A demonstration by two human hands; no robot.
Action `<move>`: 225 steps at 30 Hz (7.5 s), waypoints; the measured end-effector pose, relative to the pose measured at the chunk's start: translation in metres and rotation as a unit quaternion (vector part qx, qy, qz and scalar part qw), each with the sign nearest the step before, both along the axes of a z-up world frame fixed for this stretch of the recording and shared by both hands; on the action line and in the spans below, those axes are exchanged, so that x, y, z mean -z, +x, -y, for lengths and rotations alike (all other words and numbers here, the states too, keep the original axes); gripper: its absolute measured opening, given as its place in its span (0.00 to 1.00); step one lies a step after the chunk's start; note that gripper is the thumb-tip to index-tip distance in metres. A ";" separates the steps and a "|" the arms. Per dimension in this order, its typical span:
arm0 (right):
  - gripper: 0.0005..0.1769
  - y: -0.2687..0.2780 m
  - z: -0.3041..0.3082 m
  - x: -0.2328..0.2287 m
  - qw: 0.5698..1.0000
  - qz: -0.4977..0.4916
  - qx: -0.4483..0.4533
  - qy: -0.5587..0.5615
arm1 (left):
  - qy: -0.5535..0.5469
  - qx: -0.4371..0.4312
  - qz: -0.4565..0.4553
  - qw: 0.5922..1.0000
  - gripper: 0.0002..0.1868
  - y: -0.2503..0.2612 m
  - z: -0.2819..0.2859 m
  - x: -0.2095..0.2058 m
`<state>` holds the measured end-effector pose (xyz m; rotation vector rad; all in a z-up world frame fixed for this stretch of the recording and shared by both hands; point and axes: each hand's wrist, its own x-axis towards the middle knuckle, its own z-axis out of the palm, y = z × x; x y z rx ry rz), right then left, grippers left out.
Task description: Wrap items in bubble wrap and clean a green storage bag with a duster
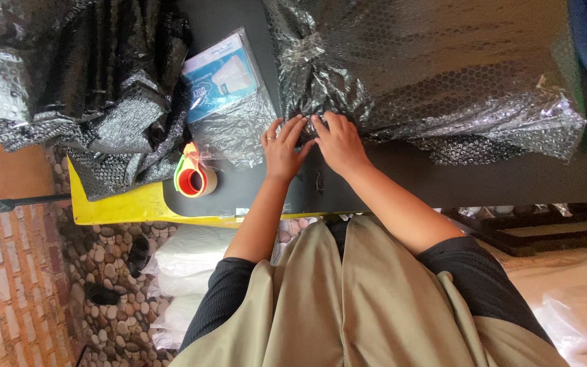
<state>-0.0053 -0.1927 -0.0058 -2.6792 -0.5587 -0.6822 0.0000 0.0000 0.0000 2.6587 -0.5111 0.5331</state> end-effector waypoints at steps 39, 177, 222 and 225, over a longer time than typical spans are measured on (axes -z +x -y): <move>0.36 -0.086 0.428 0.078 0.857 -0.095 0.330 0.384 | 0.198 0.355 -0.169 0.898 0.47 -0.052 0.435 0.017; 0.24 -0.098 0.412 0.061 0.863 -0.194 0.027 0.465 | 0.246 -0.337 -0.157 0.895 0.14 -0.161 -0.212 0.082; 0.29 -0.094 0.394 0.038 0.911 -0.128 0.110 0.375 | 0.143 0.302 -0.064 0.940 0.11 -0.082 0.332 -0.138; 0.29 -0.094 0.390 0.037 0.907 -0.120 0.126 0.383 | 0.197 0.262 0.015 0.945 0.18 -0.053 0.380 -0.084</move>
